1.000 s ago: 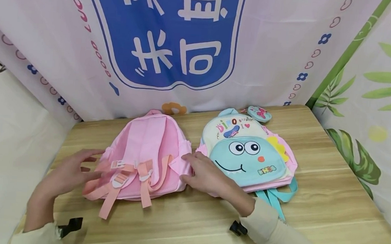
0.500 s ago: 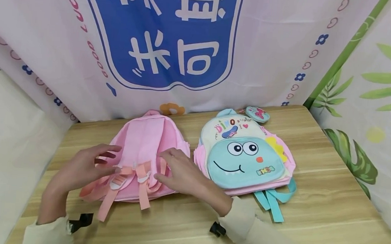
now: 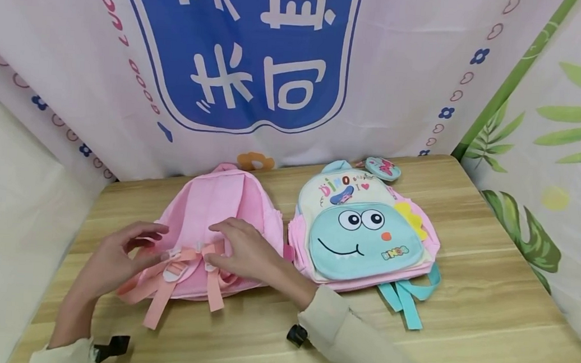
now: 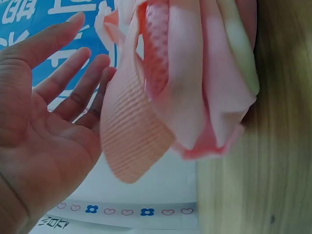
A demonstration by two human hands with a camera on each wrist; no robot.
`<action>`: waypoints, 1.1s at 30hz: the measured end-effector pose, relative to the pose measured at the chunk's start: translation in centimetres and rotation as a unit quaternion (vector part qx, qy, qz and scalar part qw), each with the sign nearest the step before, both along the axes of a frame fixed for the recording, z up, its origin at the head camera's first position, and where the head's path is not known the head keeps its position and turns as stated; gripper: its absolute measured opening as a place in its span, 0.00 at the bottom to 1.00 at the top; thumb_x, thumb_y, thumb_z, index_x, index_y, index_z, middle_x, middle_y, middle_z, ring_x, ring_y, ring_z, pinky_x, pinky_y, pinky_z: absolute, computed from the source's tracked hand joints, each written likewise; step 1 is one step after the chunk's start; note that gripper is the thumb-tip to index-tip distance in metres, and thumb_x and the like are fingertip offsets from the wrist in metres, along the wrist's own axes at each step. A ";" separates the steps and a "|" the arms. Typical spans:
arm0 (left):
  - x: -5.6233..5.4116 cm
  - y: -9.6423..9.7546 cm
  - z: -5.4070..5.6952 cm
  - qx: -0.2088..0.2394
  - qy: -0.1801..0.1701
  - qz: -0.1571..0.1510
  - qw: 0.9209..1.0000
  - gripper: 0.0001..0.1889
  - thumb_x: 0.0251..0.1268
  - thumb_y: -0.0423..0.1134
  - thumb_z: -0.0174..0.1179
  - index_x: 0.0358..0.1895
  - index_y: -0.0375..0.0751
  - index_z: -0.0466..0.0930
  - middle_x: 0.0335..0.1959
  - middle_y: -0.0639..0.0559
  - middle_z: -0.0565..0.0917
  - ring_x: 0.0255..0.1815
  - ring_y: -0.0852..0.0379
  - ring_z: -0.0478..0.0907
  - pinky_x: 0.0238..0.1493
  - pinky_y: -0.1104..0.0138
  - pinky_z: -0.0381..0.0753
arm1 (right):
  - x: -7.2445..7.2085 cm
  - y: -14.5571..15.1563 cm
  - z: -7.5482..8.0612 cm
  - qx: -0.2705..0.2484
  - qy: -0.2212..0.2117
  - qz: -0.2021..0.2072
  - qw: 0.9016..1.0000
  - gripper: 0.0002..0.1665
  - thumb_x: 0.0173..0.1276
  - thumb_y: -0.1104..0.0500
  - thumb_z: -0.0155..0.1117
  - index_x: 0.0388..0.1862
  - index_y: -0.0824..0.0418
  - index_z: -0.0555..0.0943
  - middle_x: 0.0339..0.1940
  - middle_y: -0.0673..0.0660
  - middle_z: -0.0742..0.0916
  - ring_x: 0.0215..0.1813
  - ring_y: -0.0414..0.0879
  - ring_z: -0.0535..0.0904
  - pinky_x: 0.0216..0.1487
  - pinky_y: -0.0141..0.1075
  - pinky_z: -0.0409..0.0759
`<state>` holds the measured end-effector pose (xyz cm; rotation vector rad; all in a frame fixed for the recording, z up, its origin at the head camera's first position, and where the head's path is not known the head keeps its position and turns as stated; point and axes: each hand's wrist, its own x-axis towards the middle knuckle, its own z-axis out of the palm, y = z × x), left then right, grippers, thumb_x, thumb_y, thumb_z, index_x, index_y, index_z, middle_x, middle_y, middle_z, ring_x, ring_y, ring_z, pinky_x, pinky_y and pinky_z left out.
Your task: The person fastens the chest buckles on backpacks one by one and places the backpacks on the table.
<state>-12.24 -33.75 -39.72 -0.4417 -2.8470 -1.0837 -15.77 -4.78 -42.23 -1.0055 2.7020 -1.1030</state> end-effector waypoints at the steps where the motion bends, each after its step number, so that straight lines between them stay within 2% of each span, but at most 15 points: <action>1: 0.0 -0.1 0.0 -0.004 0.002 0.001 1.000 0.24 0.63 0.35 0.78 0.62 0.41 0.85 0.56 0.50 0.87 0.53 0.71 0.80 0.55 0.87 0.75 | -0.1 -0.2 -0.1 0.000 0.002 -0.001 1.000 0.35 0.73 0.45 0.74 0.74 0.57 0.79 0.68 0.53 0.86 0.72 0.45 0.80 0.76 0.33 0.75; 6: -0.2 -0.6 0.1 -0.051 -0.008 -0.001 0.999 0.23 0.61 0.41 0.81 0.60 0.47 0.87 0.60 0.50 0.87 0.57 0.77 0.74 0.56 0.87 0.71 | -0.5 -1.2 -0.5 0.008 0.017 0.000 1.000 0.31 0.72 0.47 0.75 0.70 0.56 0.83 0.64 0.51 0.88 0.70 0.45 0.80 0.74 0.36 0.75; 9: -0.2 -1.0 0.0 -0.076 -0.012 -0.008 0.997 0.24 0.58 0.41 0.82 0.59 0.50 0.88 0.60 0.49 0.87 0.56 0.78 0.72 0.53 0.85 0.71 | -0.4 -1.7 -0.8 0.021 0.025 0.001 0.999 0.28 0.73 0.46 0.74 0.68 0.53 0.85 0.60 0.48 0.89 0.67 0.44 0.81 0.66 0.39 0.76; 12: -0.3 -1.3 -0.1 -0.090 -0.009 -0.021 0.996 0.25 0.56 0.41 0.83 0.58 0.51 0.89 0.58 0.48 0.89 0.55 0.75 0.74 0.52 0.83 0.73 | -0.2 -2.2 -0.9 0.033 0.043 -0.005 0.999 0.25 0.73 0.45 0.72 0.66 0.51 0.87 0.56 0.46 0.90 0.62 0.43 0.81 0.56 0.37 0.72; 17: -0.5 -1.3 -0.2 -0.101 0.002 -0.031 0.994 0.21 0.56 0.40 0.83 0.54 0.53 0.89 0.53 0.52 0.90 0.49 0.69 0.77 0.49 0.77 0.75 | 0.1 -2.8 -1.2 0.040 0.075 -0.030 0.996 0.20 0.72 0.46 0.72 0.60 0.48 0.89 0.57 0.45 0.91 0.58 0.43 0.82 0.52 0.36 0.71; 23: -0.6 -1.1 -0.3 -0.096 0.022 -0.051 0.994 0.20 0.56 0.35 0.83 0.51 0.52 0.89 0.45 0.58 0.88 0.40 0.65 0.77 0.44 0.75 0.75 | 0.3 -3.2 -1.3 0.055 0.089 -0.053 0.993 0.18 0.70 0.47 0.72 0.57 0.47 0.90 0.53 0.44 0.92 0.54 0.42 0.82 0.52 0.37 0.71; 28: -0.6 -0.9 -0.3 -0.091 0.028 -0.064 0.993 0.19 0.56 0.34 0.82 0.51 0.52 0.89 0.43 0.61 0.88 0.39 0.64 0.77 0.45 0.76 0.75 | 0.4 -3.3 -1.2 0.065 0.096 -0.058 0.992 0.17 0.70 0.48 0.72 0.56 0.45 0.90 0.51 0.43 0.92 0.51 0.42 0.82 0.50 0.36 0.71; 33: -0.7 -0.8 -0.3 -0.101 0.011 -0.058 0.993 0.19 0.58 0.35 0.81 0.52 0.52 0.90 0.46 0.58 0.90 0.43 0.66 0.78 0.46 0.75 0.76 | 0.1 -3.1 -1.2 0.048 0.103 -0.054 0.992 0.14 0.72 0.49 0.70 0.55 0.45 0.90 0.50 0.43 0.93 0.51 0.40 0.83 0.49 0.34 0.72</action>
